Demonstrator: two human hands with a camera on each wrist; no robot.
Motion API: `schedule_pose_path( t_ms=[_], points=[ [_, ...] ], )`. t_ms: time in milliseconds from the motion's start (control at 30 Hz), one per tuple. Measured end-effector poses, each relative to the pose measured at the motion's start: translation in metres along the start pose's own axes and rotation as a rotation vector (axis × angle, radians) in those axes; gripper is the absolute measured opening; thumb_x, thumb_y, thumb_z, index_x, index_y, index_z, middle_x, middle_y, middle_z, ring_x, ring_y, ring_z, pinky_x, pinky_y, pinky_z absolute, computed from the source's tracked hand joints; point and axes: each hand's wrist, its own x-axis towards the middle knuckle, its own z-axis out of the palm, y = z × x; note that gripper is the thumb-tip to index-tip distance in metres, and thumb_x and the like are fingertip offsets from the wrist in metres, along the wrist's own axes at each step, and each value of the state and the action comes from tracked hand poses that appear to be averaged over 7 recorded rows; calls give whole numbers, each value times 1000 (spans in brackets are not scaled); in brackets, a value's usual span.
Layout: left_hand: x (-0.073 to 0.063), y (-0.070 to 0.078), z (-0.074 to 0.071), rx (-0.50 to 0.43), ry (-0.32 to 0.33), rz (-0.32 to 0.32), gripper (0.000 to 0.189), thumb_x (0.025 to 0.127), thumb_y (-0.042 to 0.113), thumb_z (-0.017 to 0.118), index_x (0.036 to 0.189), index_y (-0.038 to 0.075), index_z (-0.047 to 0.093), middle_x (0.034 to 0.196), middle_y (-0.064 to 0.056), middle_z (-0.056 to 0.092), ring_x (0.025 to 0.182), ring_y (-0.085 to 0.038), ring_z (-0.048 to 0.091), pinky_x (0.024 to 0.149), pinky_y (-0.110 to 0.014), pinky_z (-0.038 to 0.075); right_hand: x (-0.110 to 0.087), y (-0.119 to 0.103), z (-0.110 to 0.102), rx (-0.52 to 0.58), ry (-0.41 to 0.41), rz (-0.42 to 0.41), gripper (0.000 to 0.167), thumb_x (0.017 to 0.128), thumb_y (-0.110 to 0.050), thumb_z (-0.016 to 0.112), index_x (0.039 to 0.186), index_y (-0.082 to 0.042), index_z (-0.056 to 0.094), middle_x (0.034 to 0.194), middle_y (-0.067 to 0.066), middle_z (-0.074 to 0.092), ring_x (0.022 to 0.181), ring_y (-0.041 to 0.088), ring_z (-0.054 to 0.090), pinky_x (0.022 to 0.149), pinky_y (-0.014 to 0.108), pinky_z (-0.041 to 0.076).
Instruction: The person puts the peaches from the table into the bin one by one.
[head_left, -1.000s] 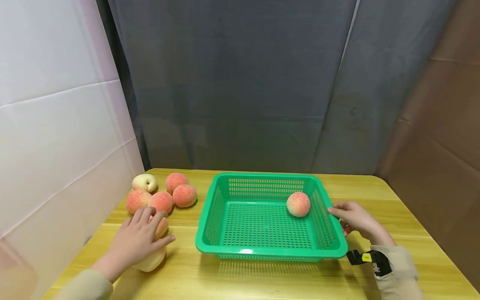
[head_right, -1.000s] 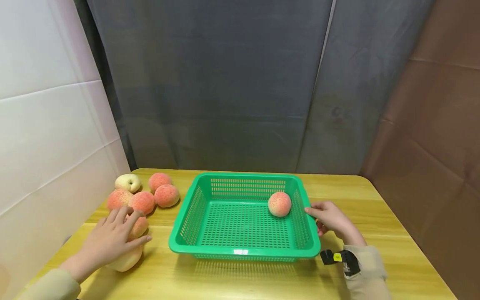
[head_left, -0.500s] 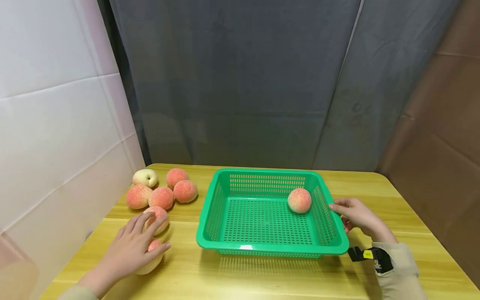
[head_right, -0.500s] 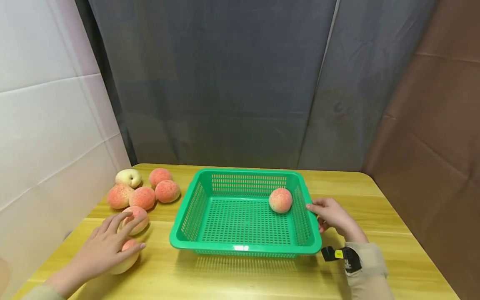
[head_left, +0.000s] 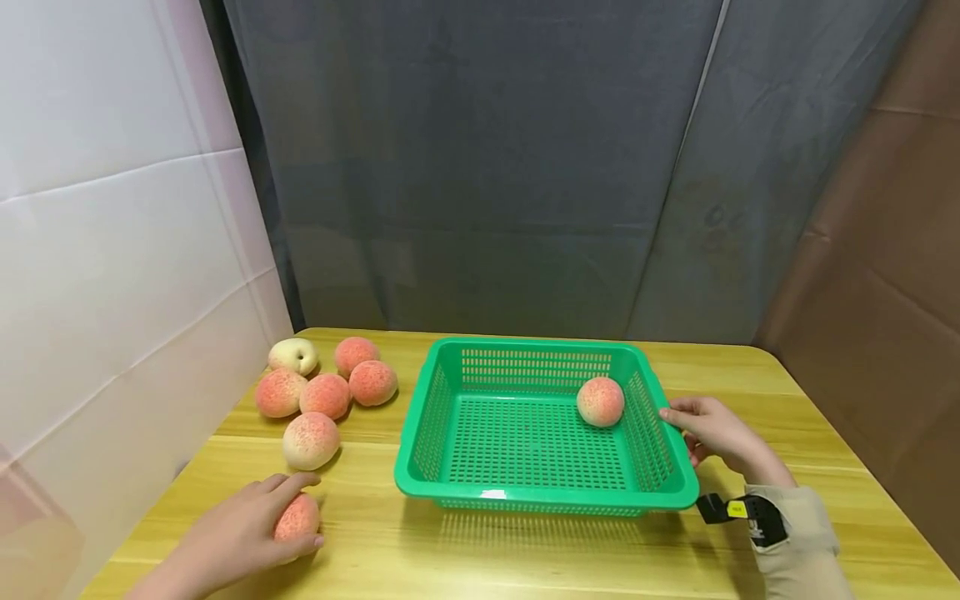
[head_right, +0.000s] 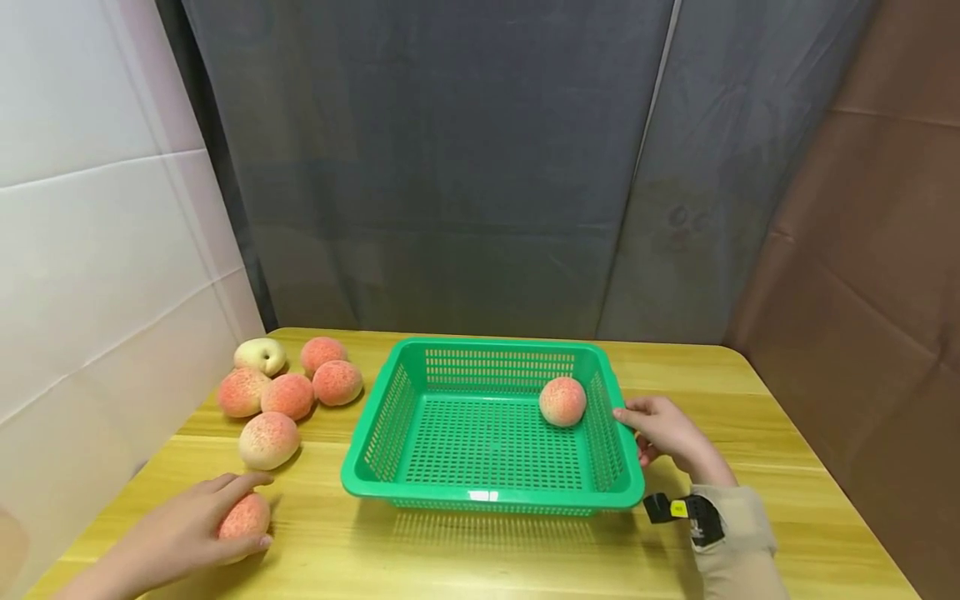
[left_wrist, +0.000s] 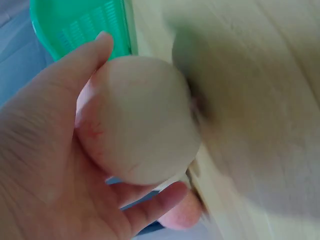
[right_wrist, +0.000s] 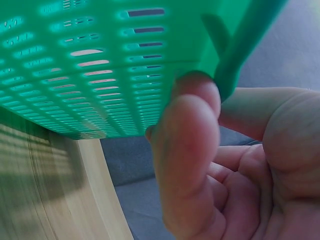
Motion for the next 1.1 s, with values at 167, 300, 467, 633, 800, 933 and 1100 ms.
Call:
schedule_pose_path(
  t_ms=[167, 300, 467, 633, 800, 933, 1100],
  points=[
    [-3, -8, -4, -29, -38, 83, 72, 77, 61, 71, 131, 17, 54, 111, -4, 60, 95, -21, 62, 72, -39, 51, -2, 1, -2, 1, 8, 9, 52, 102, -29, 51, 128, 16, 48, 71, 8, 61, 47, 13, 52, 51, 37, 53],
    [-5, -14, -3, -48, -56, 123, 64, 81, 52, 73, 129, 16, 52, 111, -3, 58, 90, -14, 60, 68, -33, 50, -3, 1, -3, -2, 13, 9, 52, 101, -29, 52, 127, 16, 48, 71, 7, 60, 47, 13, 51, 51, 37, 53],
    [-6, -18, -3, -96, -85, 116, 56, 83, 47, 72, 125, 18, 51, 108, -2, 55, 87, -6, 56, 66, -30, 48, -2, 0, -3, -3, 8, -1, 51, 101, -28, 52, 126, 16, 48, 71, 7, 60, 47, 13, 51, 50, 35, 53],
    [-3, -21, -4, -118, -117, 108, 55, 83, 47, 72, 125, 17, 51, 108, -1, 55, 90, -6, 55, 69, -29, 49, 0, 0, -3, -8, 9, -1, 51, 101, -28, 52, 127, 17, 48, 71, 7, 60, 47, 12, 51, 50, 36, 53],
    [-1, -26, -6, -140, -153, 125, 54, 85, 45, 71, 125, 14, 51, 108, -2, 55, 90, -6, 55, 70, -29, 48, 1, -1, -2, -9, 8, -8, 50, 101, -28, 52, 125, 16, 49, 70, 7, 60, 47, 12, 50, 50, 36, 53],
    [1, -29, -9, -151, -173, 147, 52, 85, 43, 71, 124, 15, 52, 107, -3, 56, 90, -6, 54, 70, -29, 48, 1, -1, -2, 7, -5, -16, 48, 101, -27, 52, 123, 16, 51, 71, 7, 60, 47, 11, 50, 50, 37, 53],
    [9, -25, -23, -144, -98, 211, 51, 83, 40, 75, 122, 17, 53, 106, 0, 56, 93, -6, 53, 71, -29, 48, 1, 0, -2, 17, -10, -22, 49, 101, -27, 52, 123, 16, 51, 72, 7, 60, 46, 11, 51, 49, 37, 53]
  ],
)
